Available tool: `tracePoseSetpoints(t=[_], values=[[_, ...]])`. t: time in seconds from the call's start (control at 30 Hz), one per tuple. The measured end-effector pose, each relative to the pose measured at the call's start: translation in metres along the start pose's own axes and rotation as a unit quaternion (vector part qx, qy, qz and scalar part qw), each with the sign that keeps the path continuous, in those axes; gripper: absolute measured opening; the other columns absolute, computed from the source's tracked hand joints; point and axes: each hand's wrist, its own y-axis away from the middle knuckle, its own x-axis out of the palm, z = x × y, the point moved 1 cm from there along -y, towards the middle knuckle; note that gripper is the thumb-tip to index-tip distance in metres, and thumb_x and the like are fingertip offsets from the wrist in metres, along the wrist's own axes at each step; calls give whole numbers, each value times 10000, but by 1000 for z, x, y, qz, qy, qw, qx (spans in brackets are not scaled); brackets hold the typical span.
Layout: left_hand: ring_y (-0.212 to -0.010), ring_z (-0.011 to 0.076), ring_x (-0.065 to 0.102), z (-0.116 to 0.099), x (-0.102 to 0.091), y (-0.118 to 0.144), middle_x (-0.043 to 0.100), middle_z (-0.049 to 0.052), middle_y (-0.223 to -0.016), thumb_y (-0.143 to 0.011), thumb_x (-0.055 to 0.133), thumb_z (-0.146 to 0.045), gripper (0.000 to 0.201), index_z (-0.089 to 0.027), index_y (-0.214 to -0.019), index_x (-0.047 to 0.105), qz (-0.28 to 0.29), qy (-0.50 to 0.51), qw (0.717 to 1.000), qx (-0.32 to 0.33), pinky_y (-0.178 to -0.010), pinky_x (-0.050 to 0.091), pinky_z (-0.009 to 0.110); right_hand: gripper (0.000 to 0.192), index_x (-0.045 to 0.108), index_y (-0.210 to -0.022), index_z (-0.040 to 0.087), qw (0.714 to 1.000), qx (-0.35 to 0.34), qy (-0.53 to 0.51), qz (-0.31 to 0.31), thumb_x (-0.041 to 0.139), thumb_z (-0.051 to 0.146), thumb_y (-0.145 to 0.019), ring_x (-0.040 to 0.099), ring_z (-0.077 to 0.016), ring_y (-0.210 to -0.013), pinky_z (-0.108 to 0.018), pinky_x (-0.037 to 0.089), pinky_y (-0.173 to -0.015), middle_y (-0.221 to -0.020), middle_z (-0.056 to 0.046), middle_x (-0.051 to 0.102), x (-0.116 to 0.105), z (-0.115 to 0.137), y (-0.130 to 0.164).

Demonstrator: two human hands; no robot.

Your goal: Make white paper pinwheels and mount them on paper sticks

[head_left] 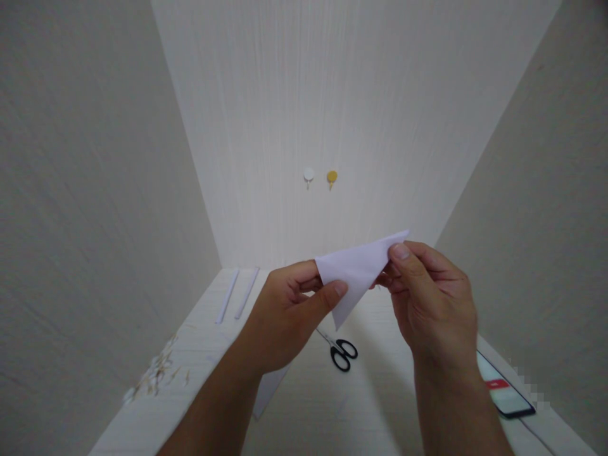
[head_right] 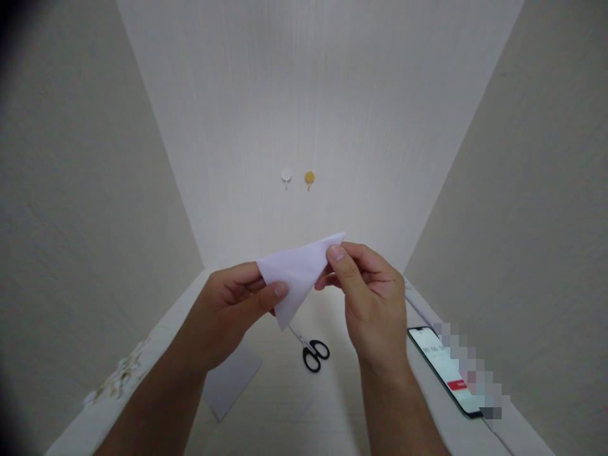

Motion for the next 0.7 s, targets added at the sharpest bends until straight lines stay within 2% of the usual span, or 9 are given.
tracePoseSetpoints(t=[0.2, 0.33, 0.5, 0.7], values=[[-845, 184, 732, -2, 0, 4, 814, 54, -984, -944, 729, -337, 220, -232, -1116, 816, -14, -23, 999, 17, -713, 563, 270, 126, 787, -845, 249, 1000, 0, 5, -14, 773, 345, -926, 639, -139, -621, -281, 582, -611, -673, 16, 675, 0, 0, 1], [-855, 166, 715, -4, 0, 5, 811, 29, -985, -966, 701, -351, 213, -265, -1122, 818, -13, -36, 999, 28, -784, 561, 270, 123, 787, -835, 252, 1000, -3, 1, -18, 776, 332, -928, 636, -131, -619, -267, 571, -608, -666, 20, 673, 0, 1, 1], [-912, 211, 704, -5, 0, 3, 795, 53, -987, -984, 658, -383, 251, -230, -1103, 817, -11, -54, 998, 30, -815, 554, 317, 134, 781, -840, 250, 999, -11, 23, -23, 794, 365, -906, 636, -144, -613, -283, 562, -593, -675, 12, 680, 0, 0, 1], [-766, 187, 605, -4, -1, 3, 678, 31, -790, -991, 626, -416, 277, -194, -909, 769, -12, -69, 997, 13, -723, 492, 309, 157, 792, -840, 244, 998, 0, 57, -4, 806, 393, -890, 630, -154, -618, -281, 534, -587, -680, 1, 698, 0, -1, 3]])
